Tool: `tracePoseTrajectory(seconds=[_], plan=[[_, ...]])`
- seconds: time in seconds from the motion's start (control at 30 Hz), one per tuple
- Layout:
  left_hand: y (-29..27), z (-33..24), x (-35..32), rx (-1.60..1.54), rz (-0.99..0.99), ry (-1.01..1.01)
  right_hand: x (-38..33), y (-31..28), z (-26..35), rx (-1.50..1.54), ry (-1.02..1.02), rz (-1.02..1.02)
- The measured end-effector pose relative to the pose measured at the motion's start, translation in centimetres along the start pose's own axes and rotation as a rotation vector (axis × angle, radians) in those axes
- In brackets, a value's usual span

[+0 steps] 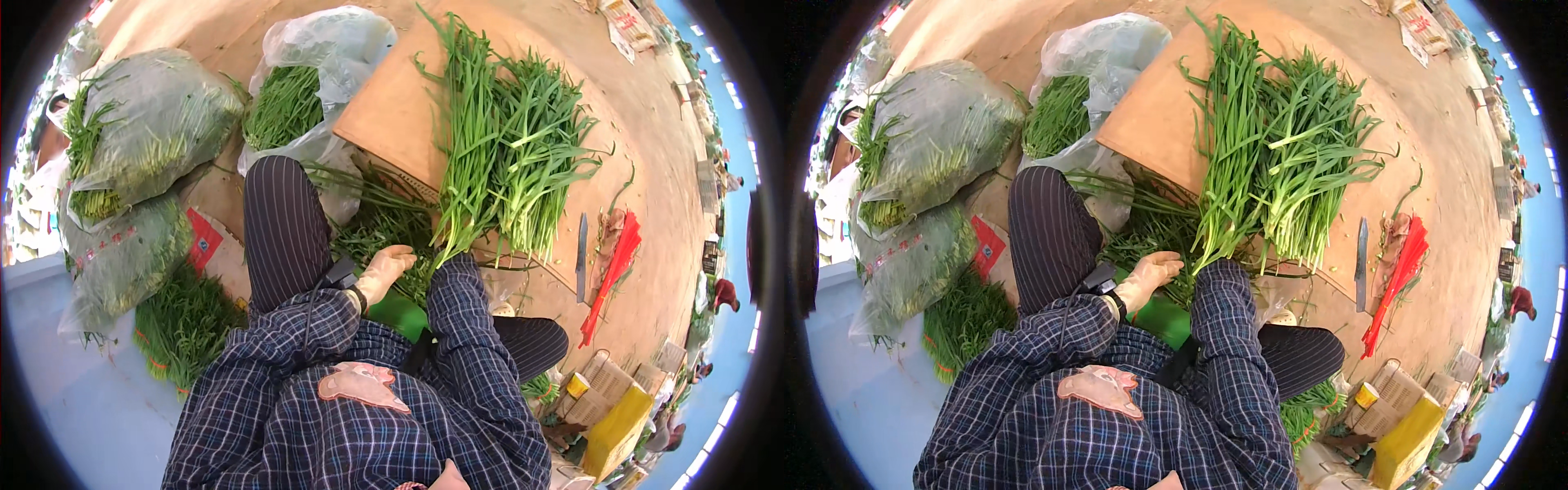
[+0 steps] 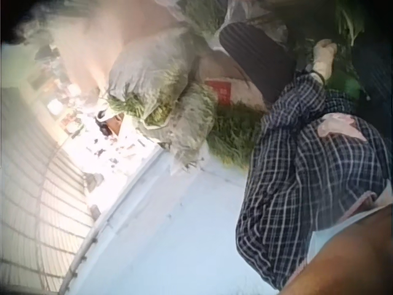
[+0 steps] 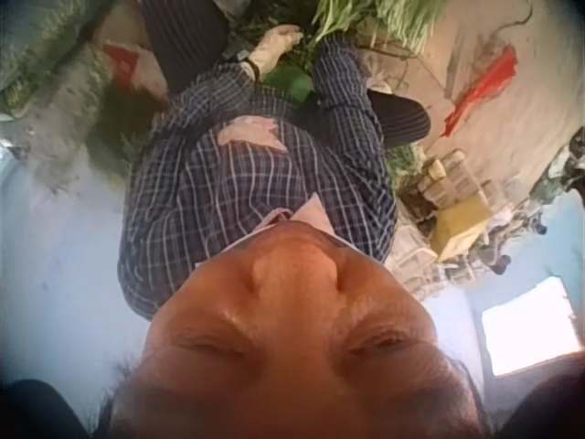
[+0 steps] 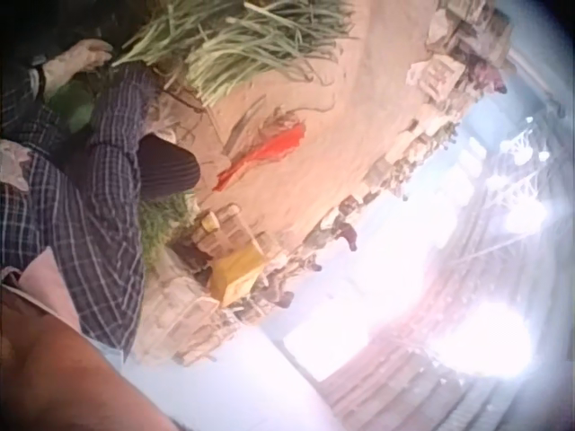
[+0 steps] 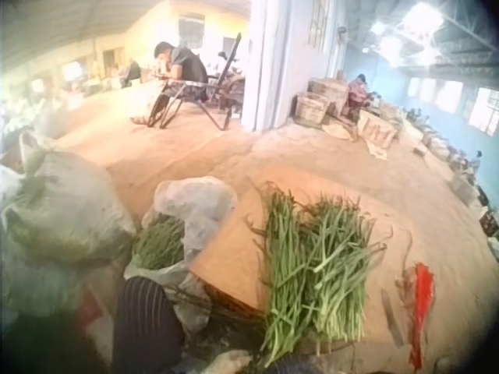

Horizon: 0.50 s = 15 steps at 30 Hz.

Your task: Organizing green onions into bundles, tying them with red ribbon, and trimming the ends with a knife.

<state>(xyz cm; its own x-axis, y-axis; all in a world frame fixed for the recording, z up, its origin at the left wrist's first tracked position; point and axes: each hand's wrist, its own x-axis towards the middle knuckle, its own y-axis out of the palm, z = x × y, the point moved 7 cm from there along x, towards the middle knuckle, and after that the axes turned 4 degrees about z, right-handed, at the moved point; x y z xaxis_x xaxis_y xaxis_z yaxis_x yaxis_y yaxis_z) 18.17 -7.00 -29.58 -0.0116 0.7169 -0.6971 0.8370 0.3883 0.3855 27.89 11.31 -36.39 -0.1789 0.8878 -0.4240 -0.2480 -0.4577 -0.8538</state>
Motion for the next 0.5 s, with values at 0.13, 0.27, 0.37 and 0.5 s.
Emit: tracePoseTrajectory(seconds=[0.13,0.27,0.37,0.5], plan=[[0.3,-0.4,-0.1,0.030,0.005,0.001,-0.1,0.5,-0.1,-0.010,-0.007,0.023],[0.5,-0.2,-0.2,0.061,0.053,-0.034,0.4,0.9,-0.1,-0.017,-0.016,0.050],[0.3,-0.2,-0.1,0.088,0.055,-0.006,1.1,1.1,0.5,-0.012,-0.026,0.072],[-0.4,-0.2,0.4,0.096,-0.007,0.060,0.4,0.1,1.9,0.080,-0.086,0.140]])
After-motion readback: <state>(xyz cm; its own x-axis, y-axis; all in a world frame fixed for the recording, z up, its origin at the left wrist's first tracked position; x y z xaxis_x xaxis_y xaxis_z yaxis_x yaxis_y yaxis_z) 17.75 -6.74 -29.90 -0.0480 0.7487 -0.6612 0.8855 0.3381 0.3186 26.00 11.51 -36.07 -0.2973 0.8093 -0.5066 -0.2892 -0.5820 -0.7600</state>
